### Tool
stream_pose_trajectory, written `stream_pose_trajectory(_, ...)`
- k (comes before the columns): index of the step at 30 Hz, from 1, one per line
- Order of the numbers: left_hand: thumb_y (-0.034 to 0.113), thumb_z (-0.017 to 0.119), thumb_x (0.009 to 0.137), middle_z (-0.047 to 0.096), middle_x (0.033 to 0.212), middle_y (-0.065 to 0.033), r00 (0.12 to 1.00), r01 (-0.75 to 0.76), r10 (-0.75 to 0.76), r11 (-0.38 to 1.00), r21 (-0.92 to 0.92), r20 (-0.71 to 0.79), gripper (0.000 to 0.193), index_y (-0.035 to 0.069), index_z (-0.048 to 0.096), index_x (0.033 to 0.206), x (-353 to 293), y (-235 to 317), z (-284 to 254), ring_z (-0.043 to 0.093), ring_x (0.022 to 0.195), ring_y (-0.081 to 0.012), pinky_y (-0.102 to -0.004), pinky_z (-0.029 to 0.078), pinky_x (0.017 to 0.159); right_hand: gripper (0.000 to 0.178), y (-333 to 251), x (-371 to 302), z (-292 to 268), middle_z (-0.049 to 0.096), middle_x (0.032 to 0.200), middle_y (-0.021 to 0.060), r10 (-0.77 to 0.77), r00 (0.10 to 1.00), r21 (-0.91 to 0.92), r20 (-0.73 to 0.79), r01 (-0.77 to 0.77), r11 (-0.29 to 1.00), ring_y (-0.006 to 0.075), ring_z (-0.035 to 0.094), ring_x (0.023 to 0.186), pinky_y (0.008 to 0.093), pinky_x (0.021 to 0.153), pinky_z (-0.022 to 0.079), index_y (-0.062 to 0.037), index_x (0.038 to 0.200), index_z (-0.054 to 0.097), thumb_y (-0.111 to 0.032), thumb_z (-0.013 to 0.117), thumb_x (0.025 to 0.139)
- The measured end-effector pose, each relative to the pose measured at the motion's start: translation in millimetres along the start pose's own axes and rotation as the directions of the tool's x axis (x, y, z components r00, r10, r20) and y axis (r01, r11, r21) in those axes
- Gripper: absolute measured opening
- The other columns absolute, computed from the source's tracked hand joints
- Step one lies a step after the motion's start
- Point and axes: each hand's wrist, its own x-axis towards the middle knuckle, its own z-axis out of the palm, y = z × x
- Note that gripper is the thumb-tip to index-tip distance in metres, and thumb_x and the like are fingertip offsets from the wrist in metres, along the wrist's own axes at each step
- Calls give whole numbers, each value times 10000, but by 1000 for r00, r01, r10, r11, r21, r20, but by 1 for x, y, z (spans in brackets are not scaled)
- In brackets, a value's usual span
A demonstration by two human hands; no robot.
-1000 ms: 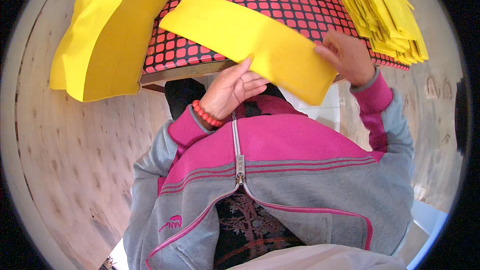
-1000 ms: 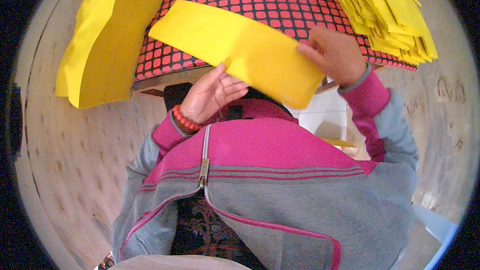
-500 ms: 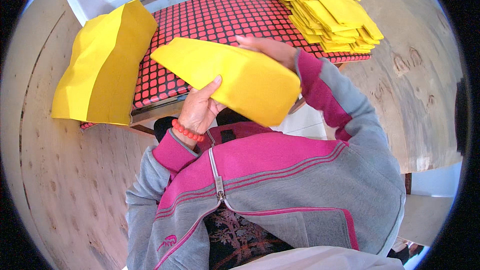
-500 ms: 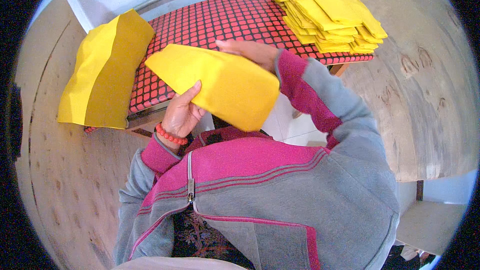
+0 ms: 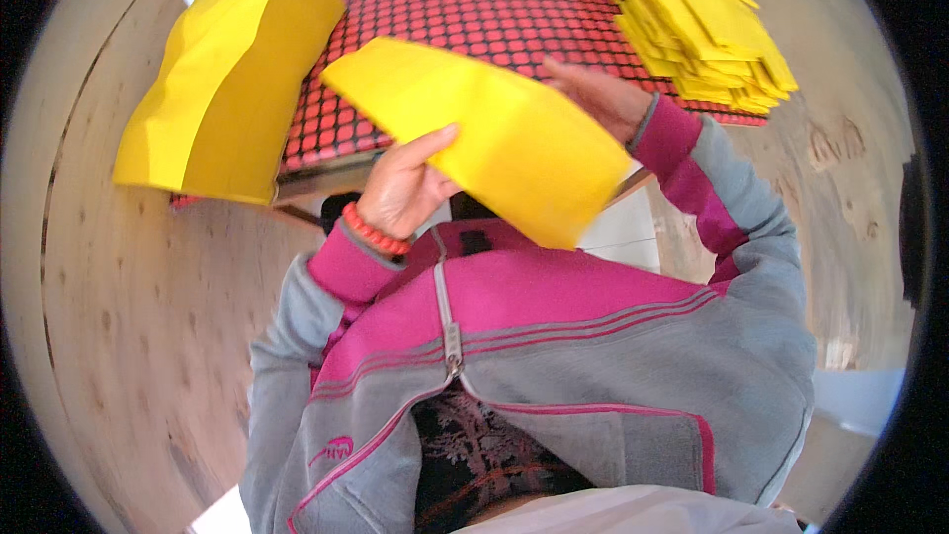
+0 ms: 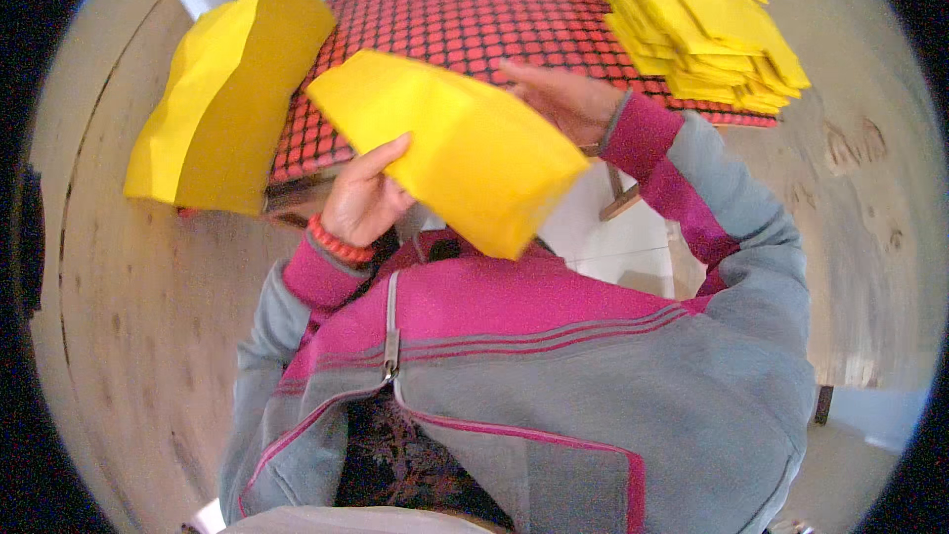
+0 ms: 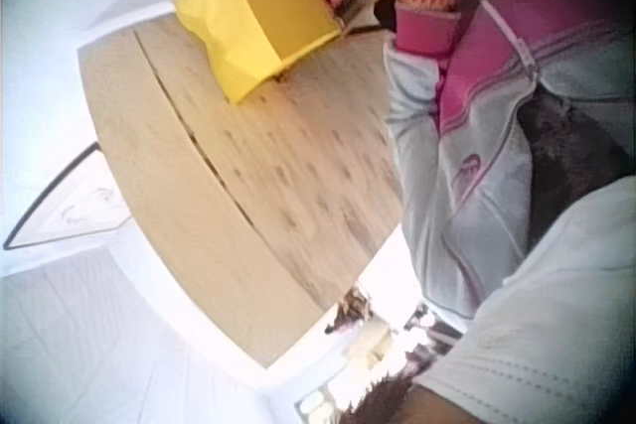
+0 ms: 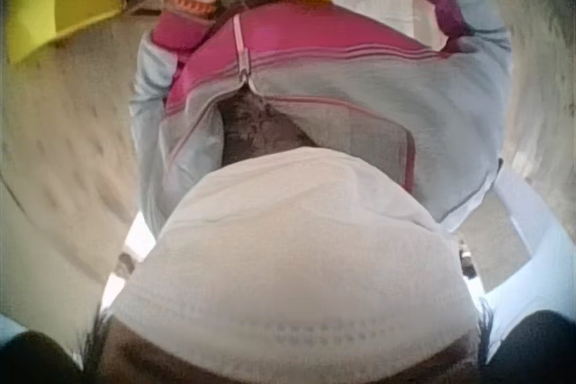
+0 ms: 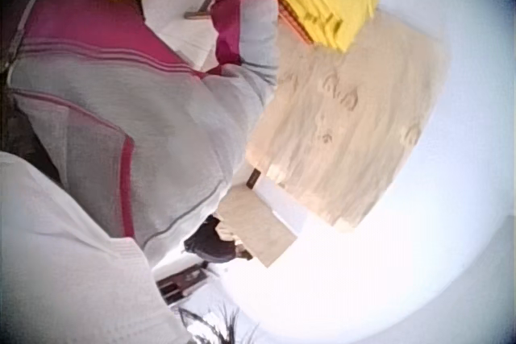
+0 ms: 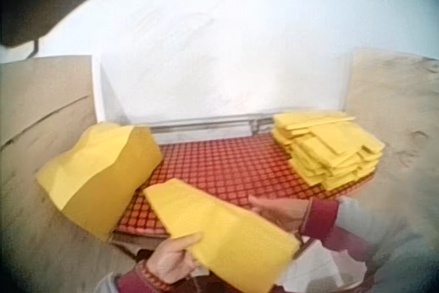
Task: The person folds yellow paper sheets on a patterned table, aligning edges and pressing creases. The folded sheets are stacked on the table as the task continues.
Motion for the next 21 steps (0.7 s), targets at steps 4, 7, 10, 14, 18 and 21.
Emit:
stream_pose_trajectory(4, 156, 550, 1013, 612, 1332, -116, 993, 66, -72, 995, 73, 89, 426, 11, 465, 1404, -4, -4, 7, 639, 1165, -218, -358, 537, 960, 548, -21, 63, -5, 686, 1203, 134, 38, 998, -62, 60, -34, 997, 205, 683, 1042, 343, 915, 552, -4, 1330, 569, -455, 448, 1045)
stream_pose_trajectory(7, 165, 566, 1008, 624, 1306, -135, 980, 107, -135, 976, 187, 143, 432, 4, 469, 1397, -2, 9, 10, 668, 1112, -217, -334, 567, 896, 512, -43, 107, 2, 673, 1230, 147, -15, 1000, -227, 3, 15, 974, 220, 682, 1054, 362, 944, 542, 4, 1332, 559, -400, 521, 1020)
stream_pose_trajectory(10, 160, 619, 975, 649, 1254, -127, 994, 42, -74, 939, 341, 81, 433, -1, 503, 1360, 7, 31, 14, 681, 1079, -211, -343, 579, 886, 478, -78, 131, 17, 667, 1246, 152, -104, 992, -391, -72, 68, 918, 236, 684, 1060, 395, 962, 536, 6, 1332, 552, -309, 608, 976)
stream_pose_trajectory(14, 173, 650, 963, 672, 1246, -69, 979, -145, 196, 480, 865, 56, 388, 19, 585, 1313, 32, 87, 22, 648, 1121, -181, -336, 533, 948, 492, -161, 114, 59, 581, 1348, 205, -449, 843, -552, 295, 534, 640, 271, 627, 1167, 404, 996, 527, 56, 1385, 478, -232, 586, 1001)
stream_pose_trajectory(18, 198, 632, 978, 679, 1214, -99, 912, -321, 316, 150, 935, 263, 353, 17, 628, 1281, 57, 149, 32, 623, 1123, -182, -331, 466, 1005, 424, -217, 79, 113, 623, 1253, 190, -588, 638, -611, 496, 738, 285, 253, 642, 1133, 369, 979, 548, 78, 1326, 504, -194, 566, 1007)
stream_pose_trajectory(21, 205, 559, 1020, 654, 1244, -148, 877, -441, 324, 256, 860, 353, 373, -9, 602, 1322, 80, 166, 25, 590, 1174, -214, -342, 423, 1063, 452, -223, 75, 123, 609, 1273, 191, -620, 509, -620, 597, 783, 45, 254, 629, 1157, 369, 980, 549, 69, 1352, 480, -213, 565, 1010)
